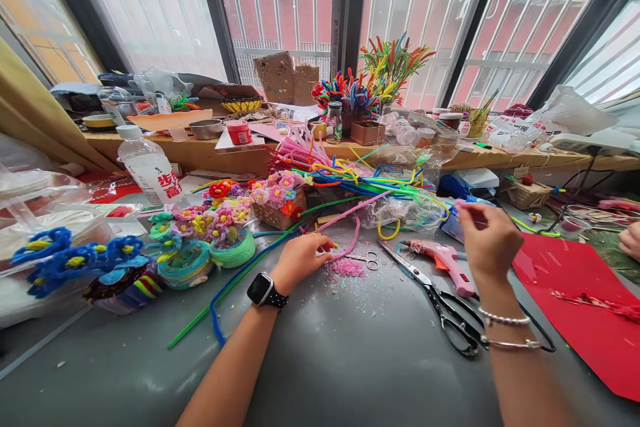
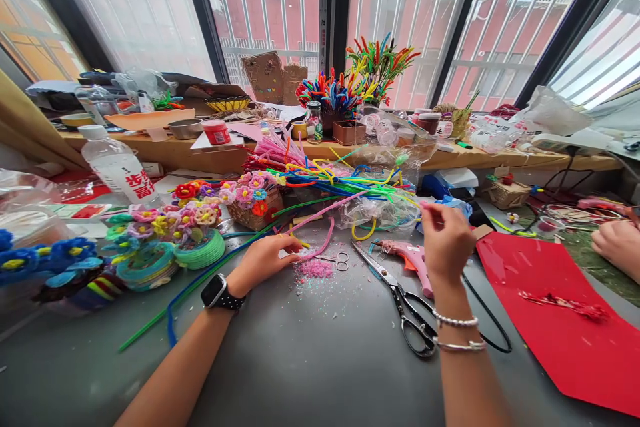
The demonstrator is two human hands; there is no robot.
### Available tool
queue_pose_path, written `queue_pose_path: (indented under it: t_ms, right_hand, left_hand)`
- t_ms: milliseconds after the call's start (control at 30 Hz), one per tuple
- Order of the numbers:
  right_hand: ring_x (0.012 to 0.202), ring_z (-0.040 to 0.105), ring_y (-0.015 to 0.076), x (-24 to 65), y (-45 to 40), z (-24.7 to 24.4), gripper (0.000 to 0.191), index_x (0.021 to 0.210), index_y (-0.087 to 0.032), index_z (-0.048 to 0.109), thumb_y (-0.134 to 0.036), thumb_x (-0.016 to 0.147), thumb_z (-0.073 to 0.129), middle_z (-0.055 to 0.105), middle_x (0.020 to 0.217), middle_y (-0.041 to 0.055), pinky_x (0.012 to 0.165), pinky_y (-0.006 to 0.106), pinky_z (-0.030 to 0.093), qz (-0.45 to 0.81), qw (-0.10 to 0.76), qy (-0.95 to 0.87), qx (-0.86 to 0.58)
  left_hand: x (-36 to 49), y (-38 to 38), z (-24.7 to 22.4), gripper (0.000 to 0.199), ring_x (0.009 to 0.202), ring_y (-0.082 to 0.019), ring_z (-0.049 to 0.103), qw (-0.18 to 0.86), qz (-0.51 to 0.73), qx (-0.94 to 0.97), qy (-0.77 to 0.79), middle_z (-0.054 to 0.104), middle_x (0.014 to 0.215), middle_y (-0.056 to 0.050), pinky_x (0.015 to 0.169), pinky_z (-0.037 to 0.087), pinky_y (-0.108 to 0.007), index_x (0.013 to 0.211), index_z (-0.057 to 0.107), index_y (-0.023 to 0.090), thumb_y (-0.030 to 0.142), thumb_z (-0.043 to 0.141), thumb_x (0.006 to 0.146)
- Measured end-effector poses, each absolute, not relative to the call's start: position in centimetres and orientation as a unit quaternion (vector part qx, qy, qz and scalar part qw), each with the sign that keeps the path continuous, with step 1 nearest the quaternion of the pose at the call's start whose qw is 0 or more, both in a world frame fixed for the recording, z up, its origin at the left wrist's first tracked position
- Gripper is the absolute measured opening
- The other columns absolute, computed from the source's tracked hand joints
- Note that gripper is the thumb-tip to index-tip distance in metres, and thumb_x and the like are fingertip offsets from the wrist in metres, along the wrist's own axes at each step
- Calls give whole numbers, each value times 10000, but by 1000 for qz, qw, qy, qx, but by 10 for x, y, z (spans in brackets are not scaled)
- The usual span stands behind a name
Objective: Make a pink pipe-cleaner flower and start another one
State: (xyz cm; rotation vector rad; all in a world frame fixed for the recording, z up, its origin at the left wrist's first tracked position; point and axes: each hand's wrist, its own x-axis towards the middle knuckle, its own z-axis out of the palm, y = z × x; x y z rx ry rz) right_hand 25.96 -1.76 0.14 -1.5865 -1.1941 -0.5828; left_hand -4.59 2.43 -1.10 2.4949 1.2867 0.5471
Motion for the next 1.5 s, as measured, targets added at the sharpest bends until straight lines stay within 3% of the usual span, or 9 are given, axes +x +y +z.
queue_pose_path:
  t_ms: [133,233,367,567,767,933,1033,1233,1500]
  right_hand:
    - [723,529,228,312,-9,-5,242,803,-146,612,-282,786,413,590,764,106,637,336,392,-312,427,-488,-695]
    - [701,528,246,343,2,-11,286,756,-156,613,-277,786,356,581,747,134,552,335,352,-292,349,-483,-748]
    - [667,534,246,367,16,-17,238,693,-168,621,-250,740,402,572,689,129,522,336,322,-258,316,-506,-760]
    - [638,545,233,364,20,-15,235,763,-133,638,-141,667,423,598,703,149,539,340,350,-239,321,-505,-765]
    - [697,572,200,302,11,-5,228,837,-137,618,-239,708,460,630,775,95,640,315,437,-215,384,-539,-718]
    - [655,578,186,213,0,-3,238,773,-155,615,-339,743,467,636,782,88,599,300,453,-31,471,-610,-637]
    - [530,562,174,170,-2,-11,306,628,-173,615,-426,739,482,612,576,48,545,299,447,111,436,-644,-619]
    - [451,567,137,134,-6,-35,372,567,-142,596,-501,657,557,597,527,29,453,264,480,459,474,-506,-555]
    - [667,605,136,142,-13,-33,154,694,-170,607,-303,625,642,645,688,8,651,276,510,560,626,-338,-425]
  left_hand:
    - [-49,23,-9,182,748,-147,581,140,188,869,436,661,819,-16,648,399,-220,843,622,205,257,503,715]
    - [-51,23,-7,178,753,-147,583,133,187,871,434,660,831,-14,653,400,-219,834,621,205,237,501,707]
    - [-52,22,-7,185,763,-154,584,126,176,879,425,658,847,-21,651,398,-220,836,618,197,260,497,710]
    - [-54,23,-11,188,757,-157,580,103,150,887,425,653,850,-29,627,389,-216,841,608,193,258,488,712]
    - [-54,24,-13,175,718,-165,574,105,125,886,434,648,784,-38,605,385,-229,789,609,177,153,465,693]
    - [-55,26,-14,200,703,-143,551,111,166,878,434,598,798,-49,644,405,-229,788,603,158,104,441,684]
    - [-55,26,-14,226,709,-126,530,119,216,874,419,556,826,-46,663,412,-225,816,589,155,77,429,677]
    - [-46,18,-9,197,736,-119,511,160,307,869,354,526,837,-43,689,418,-230,849,573,165,114,425,731]
    - [-35,14,-12,210,759,-142,535,227,298,869,325,587,828,-69,699,423,-239,889,621,163,223,459,770]
